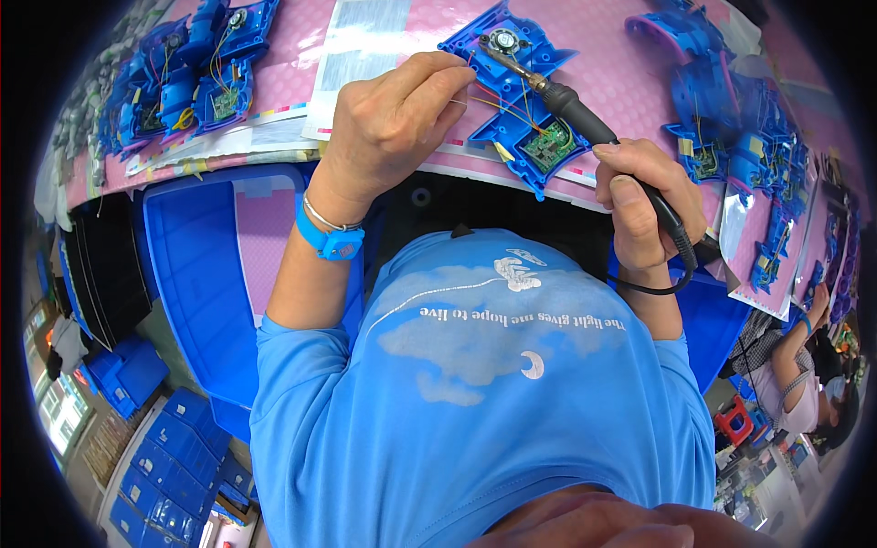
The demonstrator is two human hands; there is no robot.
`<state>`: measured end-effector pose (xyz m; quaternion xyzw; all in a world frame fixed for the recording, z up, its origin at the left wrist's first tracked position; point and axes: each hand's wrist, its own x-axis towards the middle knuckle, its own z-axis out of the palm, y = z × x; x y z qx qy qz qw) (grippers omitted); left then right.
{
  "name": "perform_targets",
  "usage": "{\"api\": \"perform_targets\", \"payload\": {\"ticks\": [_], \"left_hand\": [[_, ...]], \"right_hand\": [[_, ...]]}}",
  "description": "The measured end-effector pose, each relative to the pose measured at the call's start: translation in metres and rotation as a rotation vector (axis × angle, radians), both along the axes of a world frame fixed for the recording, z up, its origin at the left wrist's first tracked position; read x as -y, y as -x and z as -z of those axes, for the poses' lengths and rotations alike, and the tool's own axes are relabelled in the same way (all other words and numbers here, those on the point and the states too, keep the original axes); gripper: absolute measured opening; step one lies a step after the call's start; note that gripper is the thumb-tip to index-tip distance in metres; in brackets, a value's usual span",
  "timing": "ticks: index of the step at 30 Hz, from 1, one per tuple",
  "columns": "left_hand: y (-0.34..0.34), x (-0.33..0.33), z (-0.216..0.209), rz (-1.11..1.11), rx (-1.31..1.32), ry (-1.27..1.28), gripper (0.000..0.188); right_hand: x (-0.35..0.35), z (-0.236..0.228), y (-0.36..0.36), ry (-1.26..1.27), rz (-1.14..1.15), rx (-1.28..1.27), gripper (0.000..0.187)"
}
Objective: Soldering wires to small blue electronic fan components on a factory assembly line.
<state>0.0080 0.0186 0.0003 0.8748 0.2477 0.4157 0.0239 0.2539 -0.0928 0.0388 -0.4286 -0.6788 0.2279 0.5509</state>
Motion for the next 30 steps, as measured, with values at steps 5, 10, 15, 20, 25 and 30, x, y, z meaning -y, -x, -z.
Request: {"api": "perform_targets", "payload": {"ticks": [5,10,15,20,25,30], "left_hand": [[-0.001,0.012,-0.009,-0.025,0.055,0.03,0.026],[-0.002,0.014,-0.01,0.027,-0.065,-0.038,0.027],[-0.002,0.014,-0.013,0.032,-0.065,-0.115,0.025],[-0.009,0.008,-0.015,0.033,-0.074,-0.264,0.026],[-0.017,0.0,-0.012,0.004,-0.136,-0.119,0.026],[-0.017,-0.001,-0.009,0.01,-0.133,-0.09,0.025]], "right_hand": [[0.003,-0.001,-0.003,-0.005,-0.008,-0.01,0.02],[0.005,0.0,-0.006,-0.002,-0.007,-0.035,0.02],[0.008,-0.001,-0.011,-0.009,0.018,-0.016,0.021],[0.008,0.002,-0.011,0.01,0.018,-0.027,0.021],[0.005,0.002,-0.009,0.011,0.027,-0.011,0.021],[0.005,0.001,-0.008,0.02,0.04,-0.006,0.02]]}}
